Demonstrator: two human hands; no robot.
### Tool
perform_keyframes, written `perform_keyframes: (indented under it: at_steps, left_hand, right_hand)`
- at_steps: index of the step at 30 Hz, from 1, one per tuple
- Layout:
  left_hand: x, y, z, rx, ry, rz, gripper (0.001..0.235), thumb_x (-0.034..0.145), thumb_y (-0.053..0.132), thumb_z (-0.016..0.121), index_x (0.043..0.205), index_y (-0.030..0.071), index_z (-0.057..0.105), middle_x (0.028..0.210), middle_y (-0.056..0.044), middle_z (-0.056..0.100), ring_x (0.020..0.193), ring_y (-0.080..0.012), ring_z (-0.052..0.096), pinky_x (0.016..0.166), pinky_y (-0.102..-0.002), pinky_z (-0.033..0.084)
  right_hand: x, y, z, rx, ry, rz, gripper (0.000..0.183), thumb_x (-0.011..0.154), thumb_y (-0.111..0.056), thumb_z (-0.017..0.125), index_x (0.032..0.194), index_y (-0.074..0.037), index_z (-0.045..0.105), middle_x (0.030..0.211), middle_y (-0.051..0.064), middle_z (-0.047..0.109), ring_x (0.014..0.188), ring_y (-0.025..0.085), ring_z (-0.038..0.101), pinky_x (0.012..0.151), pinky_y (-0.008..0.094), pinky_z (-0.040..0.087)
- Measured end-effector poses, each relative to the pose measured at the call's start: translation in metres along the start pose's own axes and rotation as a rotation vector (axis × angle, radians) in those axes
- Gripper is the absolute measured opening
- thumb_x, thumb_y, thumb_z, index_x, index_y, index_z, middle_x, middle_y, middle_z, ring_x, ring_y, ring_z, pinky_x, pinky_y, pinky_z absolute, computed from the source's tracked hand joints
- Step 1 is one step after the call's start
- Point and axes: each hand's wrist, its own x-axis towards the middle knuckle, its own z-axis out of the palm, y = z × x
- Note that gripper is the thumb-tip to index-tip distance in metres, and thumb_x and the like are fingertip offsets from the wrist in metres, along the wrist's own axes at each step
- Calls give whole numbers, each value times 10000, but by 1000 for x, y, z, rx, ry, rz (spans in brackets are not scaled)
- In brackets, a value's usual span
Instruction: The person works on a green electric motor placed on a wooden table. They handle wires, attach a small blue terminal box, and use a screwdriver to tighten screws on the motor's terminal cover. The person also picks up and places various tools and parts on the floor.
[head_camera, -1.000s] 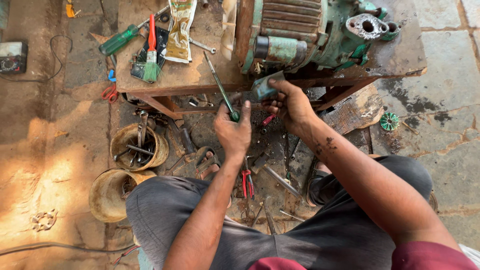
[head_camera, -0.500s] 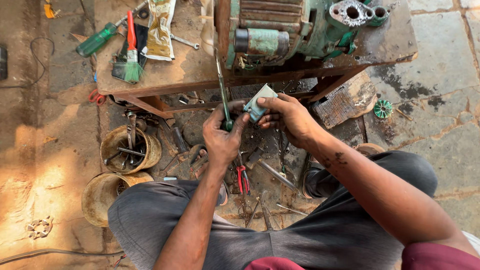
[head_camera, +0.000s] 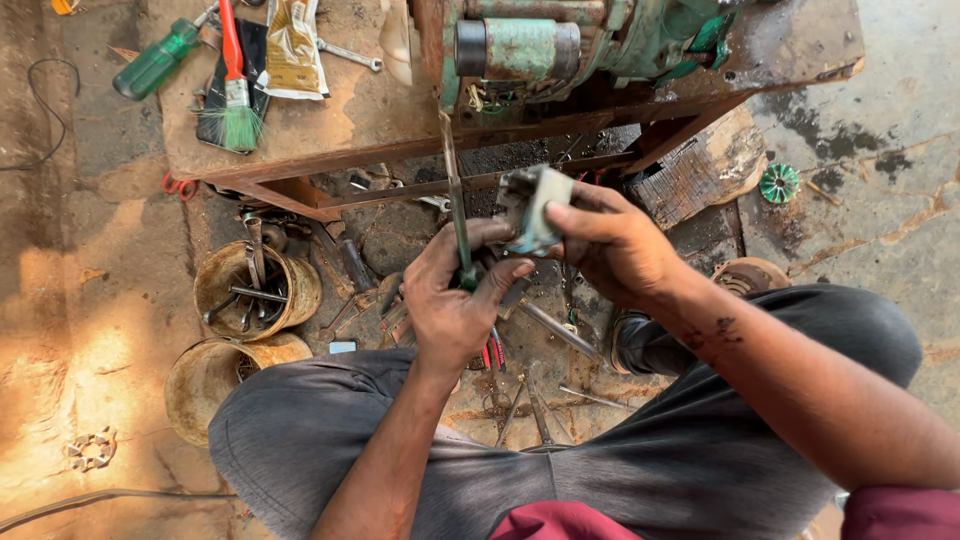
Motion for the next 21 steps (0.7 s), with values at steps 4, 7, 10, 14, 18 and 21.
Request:
perform_keyframes:
  at_steps: [4, 7, 10, 14, 18, 21]
  left_hand:
    - [-9, 13, -5, -44, -5, 106, 245, 920, 137, 846, 1122, 55, 734, 1078, -102, 767, 997, -205, 781, 858, -314, 666]
    - [-18, 29, -11, 11, -37, 83, 230, 905, 97, 850, 1099, 47, 738, 1048, -97, 764, 959, -190, 782, 815, -302, 662]
    - [-22, 37, -17, 27, -57, 51, 227, 889, 81, 853, 1080, 34, 740, 1032, -95, 752, 909, -174, 777, 764, -296, 651]
    - [-23, 33, -21, 25, -52, 51, 242, 899, 86, 844, 1106, 27, 734, 1042, -82, 738, 864, -132, 744, 729, -279, 616]
    - [-26, 25, -21, -23, 102, -163, 177, 1043, 112, 761, 1187, 48, 678, 961, -65, 685, 758, -80, 613, 658, -244, 508]
    - [-24, 24, -19, -98, 13, -484, 252, 1051, 139, 634, 1285, 47, 646, 861, -45, 641, 661, -72, 555, 546, -260, 451]
  right_hand:
    - [-13, -1, -4, 70, -137, 40, 581, 983, -197, 693, 1457, 86, 511, 1252, 177, 675, 1109, 248, 649, 963, 383, 494]
    - [-23, -2, -1, 60, -221, 88, 668, 946, -242, 728, 1471, 90, 485, 1277, 208, 664, 1146, 289, 658, 1020, 440, 507]
    - [-26, -4, 7, 60, -242, 121, 747, 910, -274, 760, 1493, 89, 467, 1313, 212, 646, 1184, 307, 653, 1052, 466, 502]
    - [-21, -10, 15, 18, -219, 80, 781, 888, -274, 780, 1512, 63, 451, 1322, 205, 631, 1210, 311, 639, 1056, 467, 504]
    - [-6, -21, 16, -275, -136, -75, 802, 832, -161, 837, 1527, -25, 462, 1301, 178, 638, 1218, 299, 629, 1073, 431, 514]
    - [2, -33, 15, -613, -90, -213, 718, 778, -86, 812, 1424, -72, 499, 1372, 99, 626, 1290, 230, 618, 1118, 388, 526]
